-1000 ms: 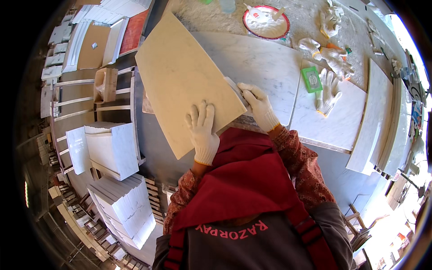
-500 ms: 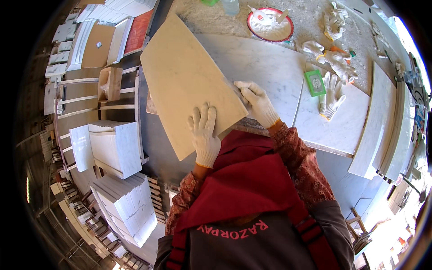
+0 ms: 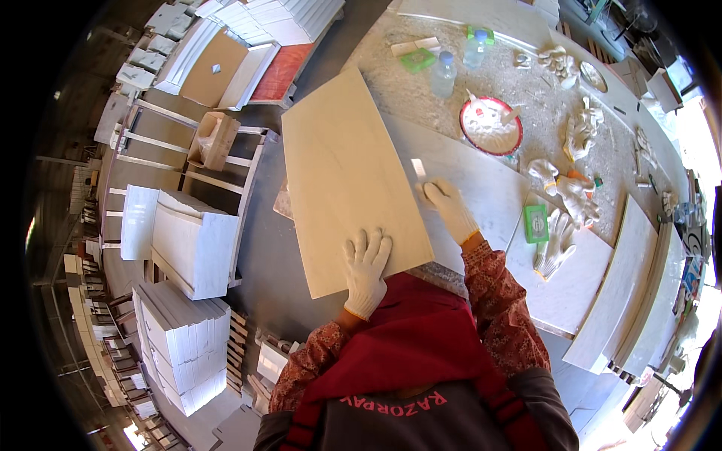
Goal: The person applies a white paste to the edges of rectangular white panels using a small metal spatula, then smooths the edges with a green sanding block. The person repeats this process on multiple panels, flipping them to treat different edges and stacking finished pieces on the table.
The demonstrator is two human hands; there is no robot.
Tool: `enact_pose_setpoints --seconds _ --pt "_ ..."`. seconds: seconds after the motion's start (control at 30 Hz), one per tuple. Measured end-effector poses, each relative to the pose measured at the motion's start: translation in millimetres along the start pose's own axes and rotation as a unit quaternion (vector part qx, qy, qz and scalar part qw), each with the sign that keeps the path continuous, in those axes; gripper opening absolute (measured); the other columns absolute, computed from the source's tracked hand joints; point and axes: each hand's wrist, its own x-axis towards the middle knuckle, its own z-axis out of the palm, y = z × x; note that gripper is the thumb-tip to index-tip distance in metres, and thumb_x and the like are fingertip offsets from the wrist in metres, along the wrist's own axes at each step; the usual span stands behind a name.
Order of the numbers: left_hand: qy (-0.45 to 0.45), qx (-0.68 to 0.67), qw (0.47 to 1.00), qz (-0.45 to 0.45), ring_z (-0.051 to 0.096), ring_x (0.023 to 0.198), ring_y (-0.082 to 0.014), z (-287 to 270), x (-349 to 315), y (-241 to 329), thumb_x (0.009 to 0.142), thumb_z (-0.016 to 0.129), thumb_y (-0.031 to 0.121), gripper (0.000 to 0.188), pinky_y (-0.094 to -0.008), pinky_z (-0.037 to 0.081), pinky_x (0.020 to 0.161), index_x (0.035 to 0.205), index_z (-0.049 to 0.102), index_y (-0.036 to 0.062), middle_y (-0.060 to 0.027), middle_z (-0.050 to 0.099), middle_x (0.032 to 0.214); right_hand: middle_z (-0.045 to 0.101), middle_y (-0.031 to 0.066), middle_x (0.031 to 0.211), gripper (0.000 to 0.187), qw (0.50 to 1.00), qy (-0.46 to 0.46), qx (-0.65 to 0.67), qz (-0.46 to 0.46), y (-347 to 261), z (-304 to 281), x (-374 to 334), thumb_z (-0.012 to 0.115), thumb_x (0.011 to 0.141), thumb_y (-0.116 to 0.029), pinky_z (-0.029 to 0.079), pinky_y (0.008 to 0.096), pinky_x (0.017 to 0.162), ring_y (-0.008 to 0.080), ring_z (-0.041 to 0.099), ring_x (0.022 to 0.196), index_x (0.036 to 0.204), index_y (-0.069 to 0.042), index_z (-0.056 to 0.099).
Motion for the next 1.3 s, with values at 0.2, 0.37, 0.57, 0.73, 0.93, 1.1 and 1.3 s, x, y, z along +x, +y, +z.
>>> enact_pose_setpoints --seconds 0.2,0.37,0.57,0.73,0.93,1.1,1.3 --pt "0.02 0.01 1.0 0.001 0.049 0.126 -0.0434 -3.6 -15.3 -8.2 0.075 0.059 -0.001 0.056 -0.0607 0.036 0.103 0.13 0.056 0.0036 -0.0164 0.053 0.142 0.071 0.0142 0.092 0.034 0.989 -0.067 -0.133 0.019 -11.5 67.8 118.5 0.055 0.097 -0.03 0.051 0.0398 0.072 0.0274 0.067 0.081 0.101 0.0 0.071" --pt "0.015 0.02 1.0 0.018 0.048 0.129 -0.0424 6.7 -22.5 -14.8 0.076 0.06 0.0 0.058 -0.0636 0.035 0.106 0.133 0.056 0.0069 -0.0142 0.052 0.144 0.07 0.0259 0.093 0.037 0.844 -0.043 -0.526 -0.1 39.6 103.2 237.6 0.049 0.097 -0.03 0.054 0.0482 0.075 0.043 0.069 0.087 0.101 -0.001 0.072" --pt "0.017 0.019 0.999 0.042 0.049 0.128 -0.04 -1.8 -17.1 -14.2 0.079 0.062 0.01 0.055 -0.0609 0.035 0.109 0.134 0.055 0.0051 -0.0142 0.053 0.143 0.072 0.0227 0.106 0.038 0.945 0.167 -0.276 0.06 52.2 113.0 235.9 0.053 0.087 -0.031 0.055 0.048 0.085 0.0433 0.071 0.097 0.108 -0.008 0.077" --pt "0.014 0.051 0.997 0.065 0.05 0.13 -0.036 -32.3 -17.9 -10.3 0.084 0.06 0.016 0.053 -0.0555 0.035 0.112 0.135 0.054 0.0029 -0.0143 0.054 0.142 0.072 0.0217 0.111 0.044 0.964 0.179 -0.121 0.156 29.2 118.4 227.7 0.051 0.085 -0.033 0.053 0.0458 0.089 0.0428 0.069 0.103 0.113 -0.01 0.075" --pt "-0.023 0.061 0.989 0.129 0.049 0.134 -0.0312 -48.0 -29.9 -3.2 0.087 0.057 0.018 0.053 -0.0515 0.035 0.117 0.138 0.053 0.0038 -0.0121 0.053 0.143 0.07 0.0263 0.09 0.012 0.891 0.138 -0.428 -0.06 35.5 75.0 183.7 0.068 0.086 -0.011 0.057 0.0501 0.073 0.0448 0.069 0.09 0.09 0.0 0.07" --pt "-0.023 0.05 0.981 0.189 0.055 0.126 -0.0268 -70.4 -36.9 -9.8 0.085 0.058 0.019 0.048 -0.0458 0.042 0.112 0.132 0.058 0.008 -0.0071 0.059 0.134 0.068 0.0259 0.084 0.01 0.852 0.195 -0.472 -0.117 34.3 46.8 139.8 0.067 0.085 -0.01 0.054 0.054 0.071 0.0469 0.067 0.087 0.085 0.0 0.068" --pt "0.06 0.072 0.976 0.194 0.062 0.112 -0.0216 -165.8 -31.6 -18.0 0.081 0.061 0.019 0.038 -0.0358 0.053 0.09 0.118 0.064 0.0133 -0.0006 0.063 0.118 0.066 0.0287 0.086 0.011 0.875 0.133 -0.422 -0.197 4.2 31.5 106.0 0.062 0.085 -0.009 0.051 0.0543 0.07 0.0502 0.064 0.085 0.086 0.001 0.066"
